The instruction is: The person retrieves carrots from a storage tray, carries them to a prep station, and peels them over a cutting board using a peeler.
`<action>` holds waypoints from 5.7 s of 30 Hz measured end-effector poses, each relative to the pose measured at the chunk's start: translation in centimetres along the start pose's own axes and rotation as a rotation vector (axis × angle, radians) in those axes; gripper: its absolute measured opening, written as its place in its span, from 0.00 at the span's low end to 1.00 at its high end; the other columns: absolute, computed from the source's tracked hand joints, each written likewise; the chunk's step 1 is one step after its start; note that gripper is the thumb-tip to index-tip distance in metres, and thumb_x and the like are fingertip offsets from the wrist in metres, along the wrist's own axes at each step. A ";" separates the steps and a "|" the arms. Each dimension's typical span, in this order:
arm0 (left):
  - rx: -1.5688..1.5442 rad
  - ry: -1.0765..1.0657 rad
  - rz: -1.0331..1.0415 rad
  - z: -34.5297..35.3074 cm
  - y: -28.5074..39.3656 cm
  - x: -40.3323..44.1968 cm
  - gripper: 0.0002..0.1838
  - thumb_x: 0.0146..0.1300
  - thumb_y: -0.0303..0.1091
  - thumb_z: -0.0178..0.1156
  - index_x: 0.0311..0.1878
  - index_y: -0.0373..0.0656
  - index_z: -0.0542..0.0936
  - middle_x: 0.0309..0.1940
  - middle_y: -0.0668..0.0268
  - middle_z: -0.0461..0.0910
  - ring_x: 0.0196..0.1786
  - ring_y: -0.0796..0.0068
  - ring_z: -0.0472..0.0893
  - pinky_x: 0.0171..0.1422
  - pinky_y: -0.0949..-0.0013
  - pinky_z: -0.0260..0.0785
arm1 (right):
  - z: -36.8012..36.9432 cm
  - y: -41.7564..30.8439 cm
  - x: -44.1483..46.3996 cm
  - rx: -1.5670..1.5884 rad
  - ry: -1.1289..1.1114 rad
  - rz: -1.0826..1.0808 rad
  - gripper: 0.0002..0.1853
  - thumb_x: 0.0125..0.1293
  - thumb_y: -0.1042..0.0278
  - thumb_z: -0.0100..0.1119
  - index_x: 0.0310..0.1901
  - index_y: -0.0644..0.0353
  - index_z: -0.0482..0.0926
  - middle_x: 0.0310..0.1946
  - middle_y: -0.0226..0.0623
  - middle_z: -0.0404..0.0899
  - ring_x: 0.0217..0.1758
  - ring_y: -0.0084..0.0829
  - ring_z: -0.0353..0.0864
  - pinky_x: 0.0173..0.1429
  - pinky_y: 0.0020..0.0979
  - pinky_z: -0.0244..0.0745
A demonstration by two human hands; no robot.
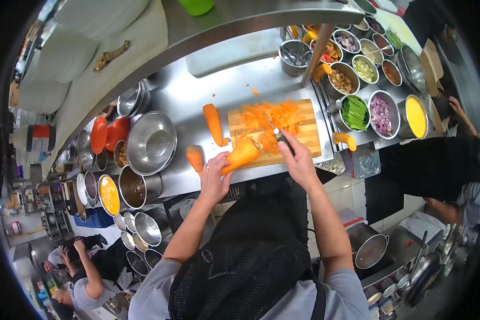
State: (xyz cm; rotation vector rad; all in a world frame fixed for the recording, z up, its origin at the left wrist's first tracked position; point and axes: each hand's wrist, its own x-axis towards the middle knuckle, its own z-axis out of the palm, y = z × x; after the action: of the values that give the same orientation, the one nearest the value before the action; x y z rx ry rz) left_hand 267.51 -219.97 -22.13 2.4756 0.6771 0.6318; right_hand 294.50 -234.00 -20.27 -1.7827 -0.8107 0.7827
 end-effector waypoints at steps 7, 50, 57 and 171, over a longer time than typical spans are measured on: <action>0.227 -0.199 -0.085 1.5 0.3 0.8 0.30 0.60 0.20 0.72 0.66 0.49 0.76 0.67 0.59 0.77 0.63 0.48 0.81 0.63 0.48 0.74 | 0.7 2.2 -2.9 -0.072 -0.026 -0.038 0.27 0.85 0.54 0.61 0.74 0.64 0.79 0.62 0.62 0.87 0.68 0.55 0.87 0.70 0.41 0.79; -0.038 0.358 -0.504 2.2 -6.0 7.1 0.46 0.68 0.18 0.58 0.88 0.39 0.52 0.80 0.37 0.56 0.80 0.30 0.65 0.86 0.44 0.60 | -0.7 2.3 -0.6 -0.178 -0.133 -0.036 0.24 0.85 0.56 0.63 0.72 0.62 0.82 0.34 0.32 0.85 0.35 0.23 0.81 0.44 0.30 0.79; 0.123 0.290 -0.665 4.6 -8.6 7.8 0.44 0.67 0.20 0.60 0.86 0.38 0.55 0.78 0.37 0.60 0.75 0.27 0.68 0.80 0.38 0.64 | 0.0 2.7 -1.3 -0.129 -0.097 0.061 0.24 0.85 0.58 0.60 0.70 0.68 0.81 0.61 0.57 0.89 0.65 0.47 0.89 0.70 0.39 0.79; -1.139 -0.016 -0.932 1.4 1.3 2.0 0.32 0.83 0.33 0.63 0.80 0.31 0.61 0.63 0.48 0.81 0.66 0.60 0.85 0.77 0.57 0.80 | 3.8 0.8 -3.8 -0.002 -0.067 0.113 0.25 0.88 0.58 0.54 0.77 0.64 0.76 0.44 0.44 0.90 0.40 0.33 0.89 0.49 0.34 0.84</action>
State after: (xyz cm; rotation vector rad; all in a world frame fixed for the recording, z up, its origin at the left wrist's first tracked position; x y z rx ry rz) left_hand 270.28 -220.27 -21.86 0.9620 0.9769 0.4127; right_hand 289.42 -235.40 -21.61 -1.8247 -0.7602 0.9202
